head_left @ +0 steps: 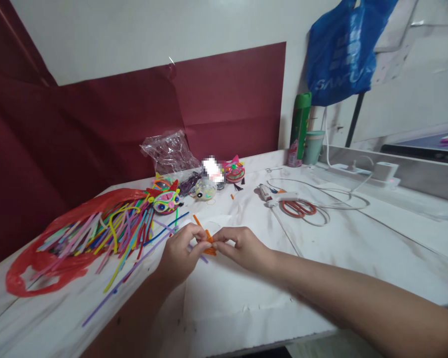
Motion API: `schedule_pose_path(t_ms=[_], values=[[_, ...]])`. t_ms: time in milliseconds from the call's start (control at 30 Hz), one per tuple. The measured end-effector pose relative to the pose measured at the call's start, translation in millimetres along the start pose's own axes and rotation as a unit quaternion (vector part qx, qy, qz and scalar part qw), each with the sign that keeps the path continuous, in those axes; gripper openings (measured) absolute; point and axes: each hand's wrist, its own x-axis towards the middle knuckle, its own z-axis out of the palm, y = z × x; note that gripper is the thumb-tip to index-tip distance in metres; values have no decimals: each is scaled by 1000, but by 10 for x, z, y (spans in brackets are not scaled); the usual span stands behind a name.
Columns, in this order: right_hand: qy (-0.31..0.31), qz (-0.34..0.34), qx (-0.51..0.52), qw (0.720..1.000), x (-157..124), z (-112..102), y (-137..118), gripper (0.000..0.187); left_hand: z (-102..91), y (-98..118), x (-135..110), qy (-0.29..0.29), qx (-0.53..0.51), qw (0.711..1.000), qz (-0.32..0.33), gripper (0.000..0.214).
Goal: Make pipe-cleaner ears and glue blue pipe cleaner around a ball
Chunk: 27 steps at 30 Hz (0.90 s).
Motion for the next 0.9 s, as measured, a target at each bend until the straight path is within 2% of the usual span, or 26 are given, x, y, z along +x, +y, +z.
schedule_pose_path(t_ms=[100,167,233,300,433,500,567,667,767,900], values=[[-11,50,63,997,7,-4,1,11,-5,2,2,-9,-6,1000,4,7],[-3,52,69,996,-3,-1,13,12,15,-2,-7,-6,-16,1000,-7,7],[6,22,37,999,-18,-5,24,13,44,-16,-22,3,-30,999,-36,9],[7,-38,-19,999,-29,-18,32,15,65,-31,-36,14,-52,996,-69,11],[2,-147,-100,984,-32,-44,37,24,63,-33,-45,12,-88,989,-118,13],[1,-157,-106,982,-30,-47,35,25,68,-19,-43,6,-102,985,-136,14],[1,-131,-92,987,-26,-44,31,24,96,-8,-37,8,-139,976,-167,19],[16,-37,-12,999,-6,-33,36,19,159,-16,-18,54,-252,933,-252,30],[23,61,129,990,29,-17,63,14,190,-49,10,90,-368,872,-309,23],[-14,116,253,960,55,-4,103,12,171,-61,30,35,-473,807,-352,26]])
